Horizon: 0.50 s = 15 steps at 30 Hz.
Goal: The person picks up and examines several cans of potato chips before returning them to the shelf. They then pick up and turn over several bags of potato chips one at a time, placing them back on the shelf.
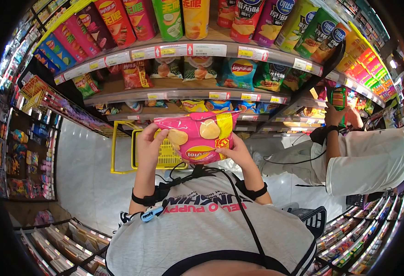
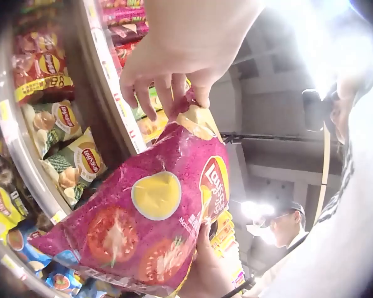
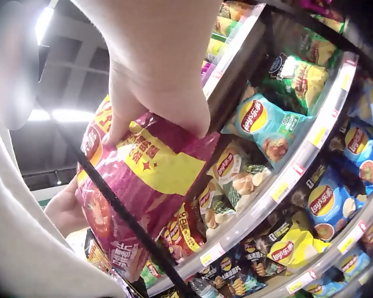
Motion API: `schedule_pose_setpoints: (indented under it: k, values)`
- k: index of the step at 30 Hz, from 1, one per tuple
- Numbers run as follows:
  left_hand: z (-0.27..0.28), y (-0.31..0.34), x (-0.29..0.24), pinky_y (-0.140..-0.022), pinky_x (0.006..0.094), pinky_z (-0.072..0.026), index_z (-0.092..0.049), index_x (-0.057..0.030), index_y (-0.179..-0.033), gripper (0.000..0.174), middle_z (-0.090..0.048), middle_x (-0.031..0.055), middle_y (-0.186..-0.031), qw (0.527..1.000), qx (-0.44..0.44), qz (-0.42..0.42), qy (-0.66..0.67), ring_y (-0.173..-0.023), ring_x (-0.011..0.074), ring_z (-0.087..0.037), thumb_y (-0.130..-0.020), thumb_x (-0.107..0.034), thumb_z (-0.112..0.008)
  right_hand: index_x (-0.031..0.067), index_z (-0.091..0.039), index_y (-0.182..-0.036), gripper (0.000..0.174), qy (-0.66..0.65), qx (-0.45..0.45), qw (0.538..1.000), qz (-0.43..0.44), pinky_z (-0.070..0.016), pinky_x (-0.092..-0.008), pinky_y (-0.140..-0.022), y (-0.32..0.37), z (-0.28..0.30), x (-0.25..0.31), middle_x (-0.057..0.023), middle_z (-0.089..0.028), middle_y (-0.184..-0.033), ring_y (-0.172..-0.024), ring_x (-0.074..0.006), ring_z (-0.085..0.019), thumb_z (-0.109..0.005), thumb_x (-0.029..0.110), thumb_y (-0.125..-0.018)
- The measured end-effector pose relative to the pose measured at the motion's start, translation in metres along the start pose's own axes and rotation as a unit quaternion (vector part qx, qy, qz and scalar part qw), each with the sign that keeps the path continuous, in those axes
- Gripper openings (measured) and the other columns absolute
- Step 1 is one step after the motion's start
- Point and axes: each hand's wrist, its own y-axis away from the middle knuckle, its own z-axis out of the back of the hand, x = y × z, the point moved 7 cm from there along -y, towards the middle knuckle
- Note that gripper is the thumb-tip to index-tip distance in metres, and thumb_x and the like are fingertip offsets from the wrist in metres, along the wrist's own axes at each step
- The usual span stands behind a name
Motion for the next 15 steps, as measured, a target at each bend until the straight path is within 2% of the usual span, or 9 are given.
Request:
schedule_pose_setpoints:
  k: [7,15]
  values:
    - [0.005,-0.003,-0.003,-0.076,0.0242,-0.0416,-0.063,0.0025,-0.083,0.010,-0.062,0.0050,-0.084,1.000,-0.003,-0.017,-0.024,-0.080,0.0113,-0.056,-0.073,0.001,-0.062,0.0002,-0.041,-0.122,0.059,0.017,0.019,1.000,-0.005,-0.0420,-0.0252,-0.084,0.000,0.003,-0.001,-0.0036,-0.055,-0.110,-0.097,-0.0090,-0.051,-0.070,0.007,-0.071]
    - [-0.001,0.002,-0.012,-0.072,0.0228,-0.0414,-0.063,0.0025,-0.080,0.008,-0.062,0.0041,-0.079,0.998,-0.001,-0.024,-0.057,-0.075,0.0097,-0.055,-0.073,-0.001,-0.063,0.0002,-0.040,-0.123,0.064,0.025,0.026,0.999,-0.020,-0.0416,-0.0257,-0.085,0.004,0.010,-0.004,-0.0034,-0.054,-0.111,-0.098,-0.0091,-0.050,-0.072,0.008,-0.069]
